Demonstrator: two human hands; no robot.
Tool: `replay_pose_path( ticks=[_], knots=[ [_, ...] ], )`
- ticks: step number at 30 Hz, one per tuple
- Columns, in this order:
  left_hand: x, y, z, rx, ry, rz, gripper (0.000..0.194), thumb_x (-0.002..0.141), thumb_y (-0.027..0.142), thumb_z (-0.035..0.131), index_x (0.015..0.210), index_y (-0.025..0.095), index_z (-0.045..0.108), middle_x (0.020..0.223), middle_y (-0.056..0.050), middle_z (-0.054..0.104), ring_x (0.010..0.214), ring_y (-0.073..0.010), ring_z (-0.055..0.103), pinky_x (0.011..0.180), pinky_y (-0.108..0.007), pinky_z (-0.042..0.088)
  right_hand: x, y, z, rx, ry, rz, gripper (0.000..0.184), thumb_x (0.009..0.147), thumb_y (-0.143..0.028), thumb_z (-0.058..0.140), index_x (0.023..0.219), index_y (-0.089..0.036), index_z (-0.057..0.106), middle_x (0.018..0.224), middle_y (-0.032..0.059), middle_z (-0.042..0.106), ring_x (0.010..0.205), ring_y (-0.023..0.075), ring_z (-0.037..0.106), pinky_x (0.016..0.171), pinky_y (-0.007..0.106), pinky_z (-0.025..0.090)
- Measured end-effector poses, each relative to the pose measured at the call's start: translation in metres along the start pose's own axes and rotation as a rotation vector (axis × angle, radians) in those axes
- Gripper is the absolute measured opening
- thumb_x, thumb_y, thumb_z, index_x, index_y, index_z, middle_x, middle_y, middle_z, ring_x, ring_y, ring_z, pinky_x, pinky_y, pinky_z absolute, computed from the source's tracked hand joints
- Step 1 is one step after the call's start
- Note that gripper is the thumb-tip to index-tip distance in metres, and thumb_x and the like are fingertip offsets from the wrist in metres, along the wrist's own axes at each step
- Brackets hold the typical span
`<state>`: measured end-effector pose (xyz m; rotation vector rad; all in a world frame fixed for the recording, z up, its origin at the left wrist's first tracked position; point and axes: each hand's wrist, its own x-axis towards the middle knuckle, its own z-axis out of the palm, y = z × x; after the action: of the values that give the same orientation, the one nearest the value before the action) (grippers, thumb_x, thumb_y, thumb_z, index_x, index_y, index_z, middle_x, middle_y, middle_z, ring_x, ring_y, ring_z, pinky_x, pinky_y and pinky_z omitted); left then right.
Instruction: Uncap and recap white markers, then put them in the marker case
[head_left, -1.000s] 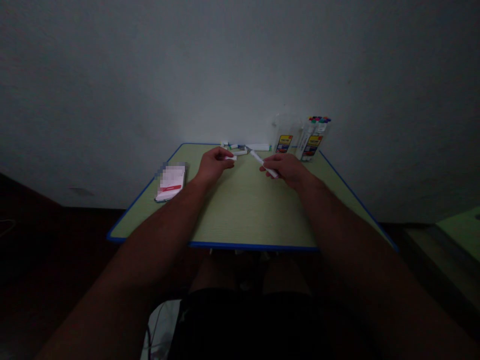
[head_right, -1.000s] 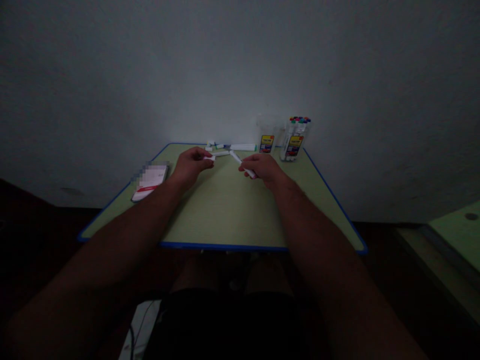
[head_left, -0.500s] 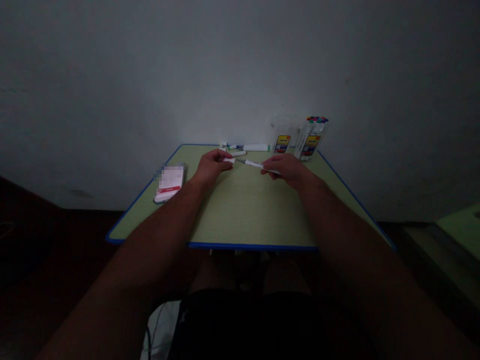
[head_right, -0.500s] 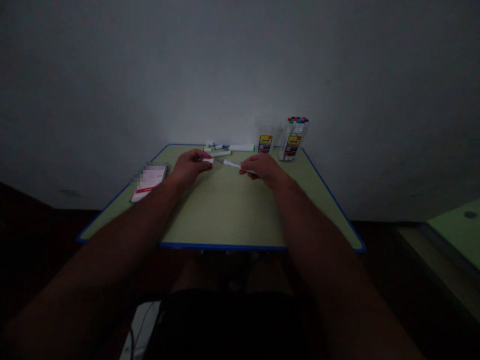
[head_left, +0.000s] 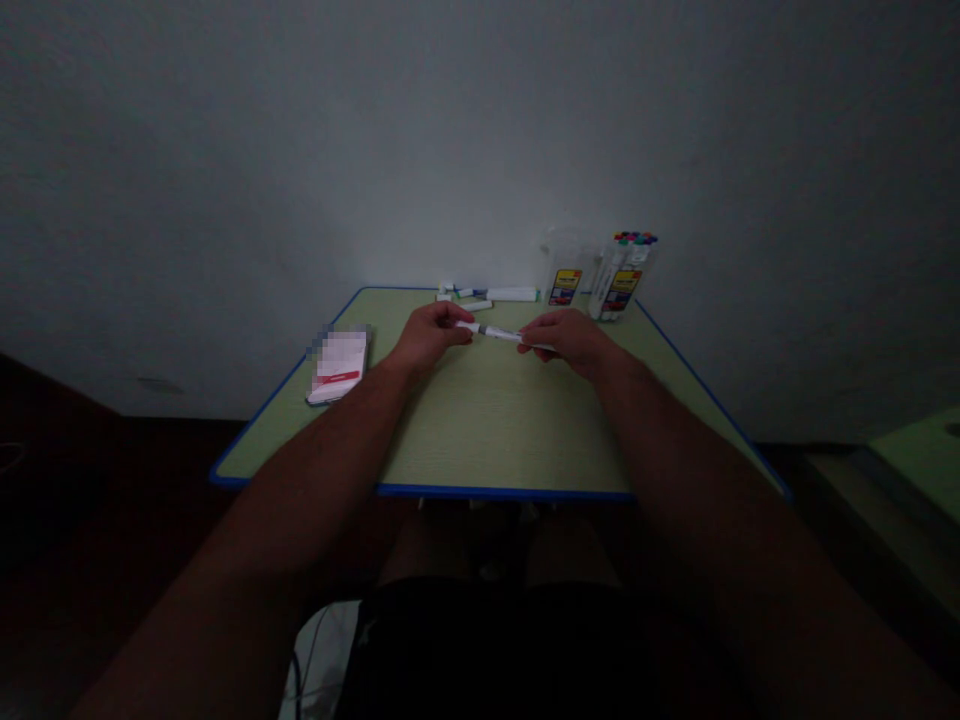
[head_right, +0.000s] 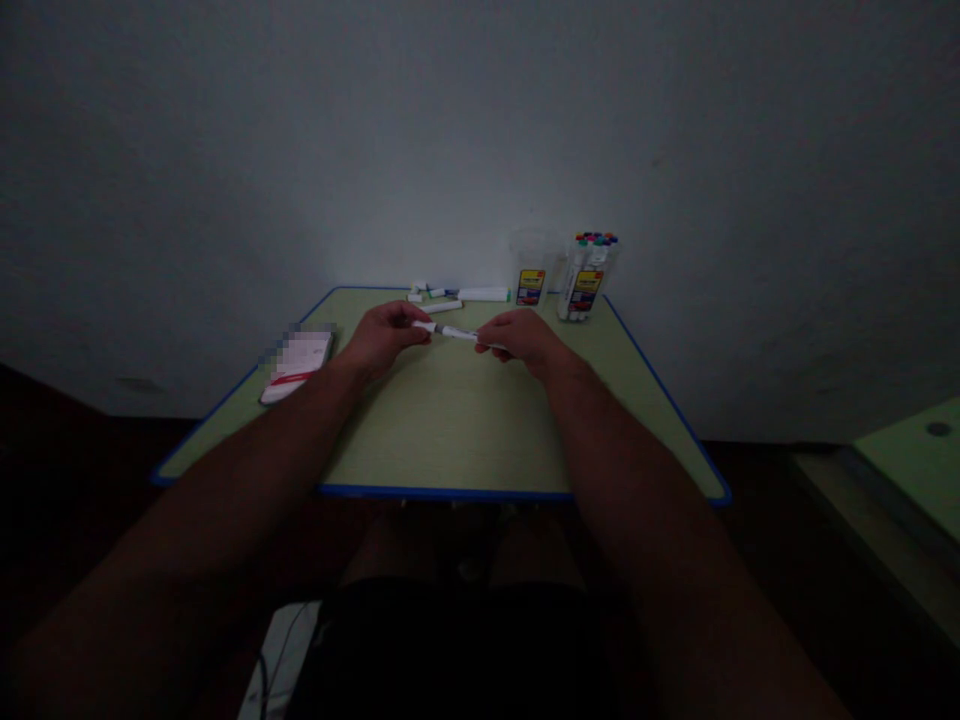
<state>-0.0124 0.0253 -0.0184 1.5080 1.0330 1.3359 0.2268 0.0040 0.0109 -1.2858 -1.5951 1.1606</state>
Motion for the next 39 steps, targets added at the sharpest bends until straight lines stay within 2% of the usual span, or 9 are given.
replay_pose_path(
  ticks=[16, 23, 28, 32, 39],
  knots=[
    [-0.002, 0.002, 0.004, 0.005, -0.035, -0.003, 0.028, 0.053, 0.011, 0.081, 0.079, 0.016, 0.071, 0.071, 0.001, 0.068, 0.065, -0.0127, 0.062, 0.071, -0.032, 0.053, 0.002, 0.004, 0.001, -0.032, -0.015, -0.015, 0.006, 0.072, -0.018, 0.073, 0.071, -0.013, 0.077, 0.067, 0.0061, 0.071, 0.049, 0.0081, 0.050, 0.047, 0.021, 0.039],
    [-0.003, 0.006, 0.006, -0.031, -0.030, 0.010, 0.030, 0.052, 0.012, 0.083, 0.079, 0.015, 0.071, 0.071, 0.000, 0.069, 0.066, -0.0127, 0.062, 0.070, -0.031, 0.054, 0.005, 0.009, 0.002, -0.126, 0.031, -0.017, 0.011, 0.073, -0.012, 0.074, 0.082, -0.014, 0.078, 0.056, 0.0000, 0.064, 0.049, 0.0095, 0.053, 0.049, 0.021, 0.041],
    [-0.006, 0.010, 0.010, -0.020, -0.049, 0.028, 0.031, 0.051, 0.017, 0.087, 0.077, 0.016, 0.070, 0.068, 0.001, 0.066, 0.064, -0.0121, 0.061, 0.066, -0.029, 0.054, 0.007, 0.013, 0.002, -0.249, 0.027, -0.078, 0.017, 0.073, -0.007, 0.071, 0.086, -0.016, 0.079, 0.064, -0.0005, 0.068, 0.057, 0.0098, 0.056, 0.058, 0.021, 0.042],
    [-0.009, 0.014, 0.014, -0.032, -0.069, 0.038, 0.031, 0.050, 0.018, 0.088, 0.077, 0.017, 0.071, 0.068, 0.001, 0.065, 0.065, -0.0126, 0.060, 0.065, -0.029, 0.053, 0.009, 0.015, 0.002, -0.257, 0.012, -0.138, 0.019, 0.073, -0.008, 0.070, 0.087, -0.018, 0.079, 0.073, -0.0008, 0.071, 0.067, 0.0109, 0.059, 0.070, 0.023, 0.045],
    [-0.008, 0.014, 0.015, -0.052, -0.098, 0.041, 0.031, 0.051, 0.016, 0.086, 0.077, 0.016, 0.071, 0.069, 0.001, 0.065, 0.064, -0.0107, 0.058, 0.064, -0.027, 0.050, 0.007, 0.013, 0.001, -0.276, 0.001, -0.147, 0.020, 0.073, -0.010, 0.070, 0.089, -0.018, 0.079, 0.074, -0.0002, 0.070, 0.068, 0.0119, 0.060, 0.074, 0.025, 0.047]
  ],
)
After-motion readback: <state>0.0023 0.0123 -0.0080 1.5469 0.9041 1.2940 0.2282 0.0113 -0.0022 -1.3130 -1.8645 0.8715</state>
